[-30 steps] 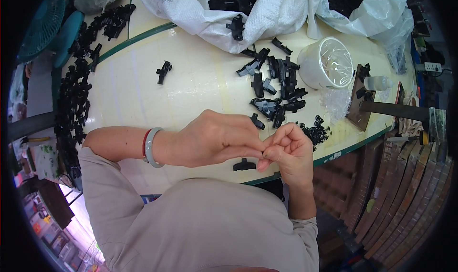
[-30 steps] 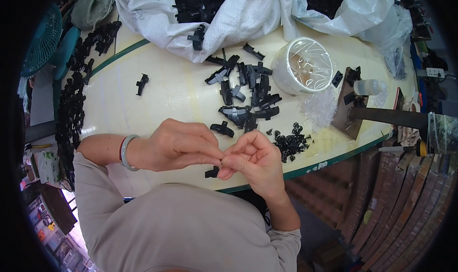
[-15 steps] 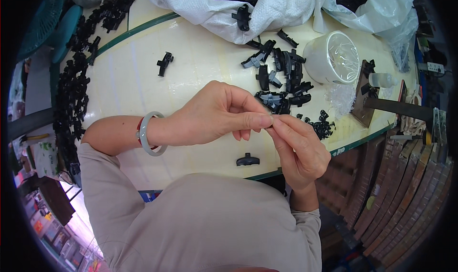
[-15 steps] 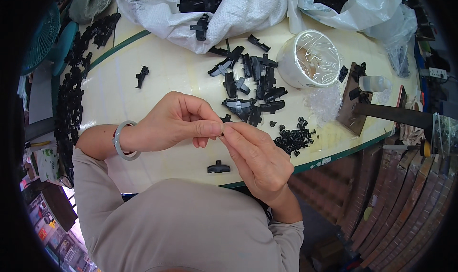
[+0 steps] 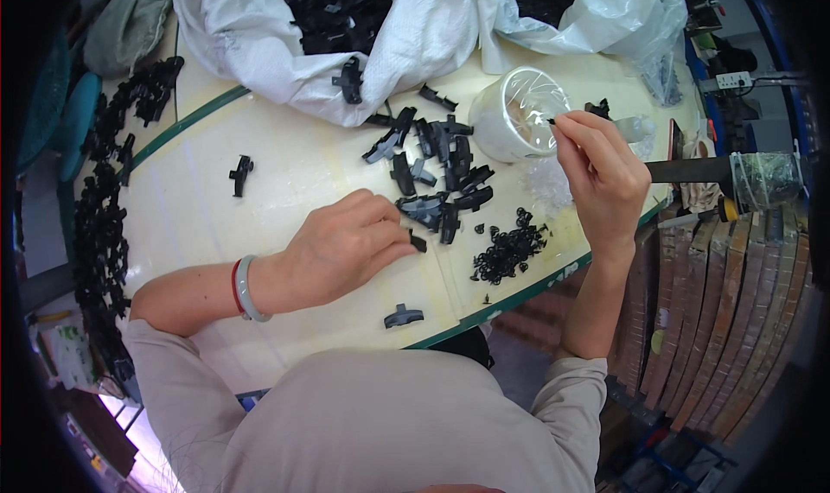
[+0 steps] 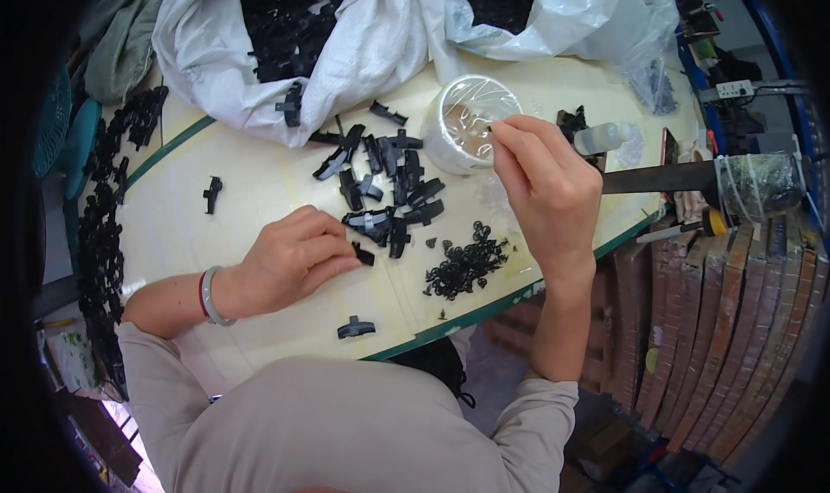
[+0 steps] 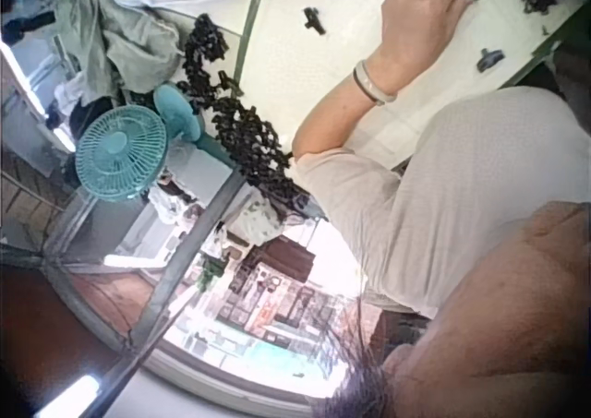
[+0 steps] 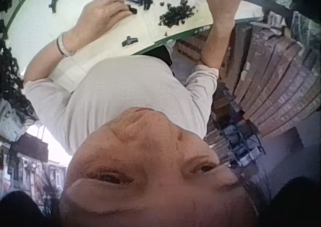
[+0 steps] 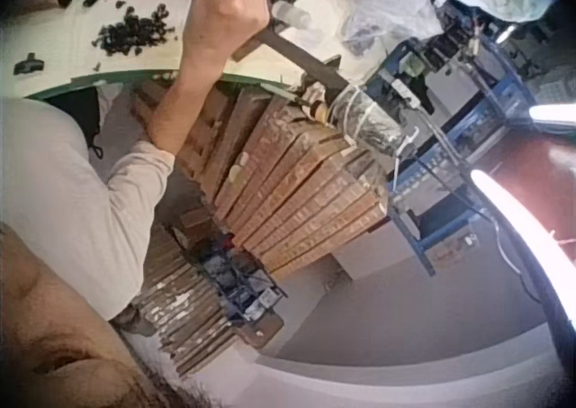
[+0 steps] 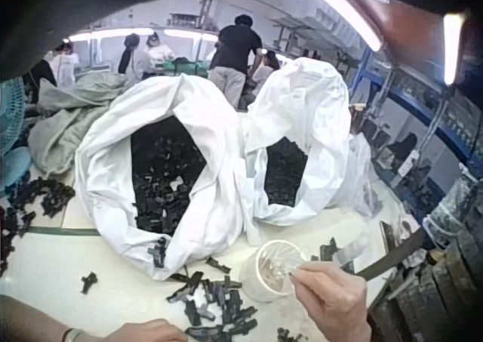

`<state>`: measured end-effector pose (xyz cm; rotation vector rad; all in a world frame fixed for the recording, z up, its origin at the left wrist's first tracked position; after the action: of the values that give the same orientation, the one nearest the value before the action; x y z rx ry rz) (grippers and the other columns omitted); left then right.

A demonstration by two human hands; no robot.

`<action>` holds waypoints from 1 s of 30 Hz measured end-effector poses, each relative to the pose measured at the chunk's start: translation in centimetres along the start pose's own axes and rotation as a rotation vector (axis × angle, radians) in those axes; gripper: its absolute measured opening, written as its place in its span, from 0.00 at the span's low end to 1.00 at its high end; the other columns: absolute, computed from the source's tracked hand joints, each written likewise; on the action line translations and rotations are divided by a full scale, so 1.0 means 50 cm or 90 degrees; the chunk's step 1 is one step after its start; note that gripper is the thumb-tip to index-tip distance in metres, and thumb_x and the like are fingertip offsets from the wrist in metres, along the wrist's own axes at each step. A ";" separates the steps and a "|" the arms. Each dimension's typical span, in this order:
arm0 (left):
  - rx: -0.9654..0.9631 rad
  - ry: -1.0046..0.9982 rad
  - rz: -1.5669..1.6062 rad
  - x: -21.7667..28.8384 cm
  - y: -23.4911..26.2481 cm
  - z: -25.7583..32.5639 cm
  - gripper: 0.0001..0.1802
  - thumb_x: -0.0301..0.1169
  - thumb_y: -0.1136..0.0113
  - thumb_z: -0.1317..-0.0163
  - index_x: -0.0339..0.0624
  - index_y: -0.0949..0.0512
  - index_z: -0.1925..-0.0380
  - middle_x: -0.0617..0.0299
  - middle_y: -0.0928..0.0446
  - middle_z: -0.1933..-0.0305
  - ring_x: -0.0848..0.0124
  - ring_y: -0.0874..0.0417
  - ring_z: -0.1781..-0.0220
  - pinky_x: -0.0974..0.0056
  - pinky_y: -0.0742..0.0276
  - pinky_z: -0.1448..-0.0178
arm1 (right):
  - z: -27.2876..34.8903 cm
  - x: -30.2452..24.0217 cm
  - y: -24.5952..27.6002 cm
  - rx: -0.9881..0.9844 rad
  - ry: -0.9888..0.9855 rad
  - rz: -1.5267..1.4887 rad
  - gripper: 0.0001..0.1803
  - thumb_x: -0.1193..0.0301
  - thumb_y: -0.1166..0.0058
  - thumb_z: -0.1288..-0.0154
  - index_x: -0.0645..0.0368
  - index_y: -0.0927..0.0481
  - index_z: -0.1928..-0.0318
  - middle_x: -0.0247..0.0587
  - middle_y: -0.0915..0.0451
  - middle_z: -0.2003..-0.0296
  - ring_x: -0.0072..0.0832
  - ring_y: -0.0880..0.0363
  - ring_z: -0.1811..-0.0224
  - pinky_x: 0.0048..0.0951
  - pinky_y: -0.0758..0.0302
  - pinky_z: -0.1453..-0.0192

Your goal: Assembling small black plastic components at a workbench in a manufacturing environment.

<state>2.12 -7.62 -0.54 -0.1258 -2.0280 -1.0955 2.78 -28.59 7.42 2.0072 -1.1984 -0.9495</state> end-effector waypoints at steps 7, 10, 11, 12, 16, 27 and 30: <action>-0.016 -0.082 0.044 0.001 -0.011 -0.003 0.07 0.24 0.33 0.55 0.40 0.23 0.75 0.62 0.24 0.65 0.66 0.24 0.62 0.66 0.24 0.63 | -0.016 0.016 -0.025 -0.098 0.047 0.082 0.08 0.77 0.39 0.47 0.58 0.19 0.65 0.36 0.18 0.65 0.34 0.18 0.71 0.29 0.22 0.68; -0.010 -0.151 0.009 0.015 -0.013 0.001 0.09 0.22 0.37 0.55 0.39 0.23 0.71 0.61 0.24 0.64 0.66 0.24 0.61 0.65 0.24 0.63 | -0.020 0.011 -0.030 -0.107 0.053 0.072 0.08 0.78 0.39 0.47 0.57 0.19 0.65 0.36 0.18 0.65 0.35 0.19 0.71 0.29 0.23 0.68; -0.001 -0.183 -0.017 0.026 -0.012 0.000 0.10 0.22 0.39 0.55 0.38 0.23 0.69 0.60 0.24 0.64 0.66 0.24 0.61 0.65 0.24 0.62 | -0.019 0.010 -0.028 -0.108 0.054 0.072 0.08 0.78 0.39 0.47 0.57 0.19 0.65 0.36 0.18 0.65 0.35 0.19 0.71 0.29 0.23 0.68; 0.007 -0.215 -0.043 0.035 -0.011 0.002 0.12 0.21 0.40 0.54 0.37 0.23 0.67 0.60 0.24 0.63 0.66 0.24 0.61 0.65 0.24 0.62 | -0.017 0.015 -0.025 -0.108 0.032 0.045 0.08 0.79 0.39 0.47 0.58 0.18 0.65 0.37 0.18 0.65 0.32 0.19 0.72 0.27 0.23 0.69; -0.049 -0.196 -0.050 0.022 -0.021 0.011 0.14 0.21 0.41 0.55 0.35 0.23 0.64 0.59 0.25 0.62 0.67 0.23 0.60 0.66 0.24 0.61 | 0.004 0.039 -0.013 -0.080 -0.123 -0.225 0.07 0.83 0.40 0.45 0.64 0.18 0.64 0.39 0.17 0.65 0.19 0.21 0.74 0.18 0.28 0.75; -0.171 0.474 0.832 -0.030 -0.030 0.013 0.15 0.25 0.47 0.34 0.35 0.29 0.47 0.62 0.22 0.59 0.72 0.18 0.56 0.69 0.19 0.53 | 0.117 -0.065 -0.058 -0.017 -0.356 -0.643 0.09 0.88 0.45 0.45 0.70 0.20 0.62 0.50 0.20 0.61 0.22 0.21 0.73 0.17 0.26 0.73; -0.157 0.484 0.893 -0.026 -0.029 0.017 0.18 0.23 0.49 0.34 0.36 0.31 0.43 0.59 0.23 0.54 0.70 0.18 0.54 0.68 0.19 0.49 | 0.127 -0.113 -0.068 0.017 -0.190 -0.477 0.13 0.88 0.40 0.50 0.69 0.19 0.61 0.50 0.18 0.65 0.29 0.18 0.68 0.20 0.22 0.68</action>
<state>1.84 -7.53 -2.67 -0.9283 -0.7217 -0.3235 -2.69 -22.99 2.73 2.4423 -0.5667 -1.6360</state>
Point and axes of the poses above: each hand's wrist, its own z-axis away from the middle knuckle, its own y-axis out of the back of the hand, x = y × z, the point moved 7 cm from there along -z, towards the middle knuckle
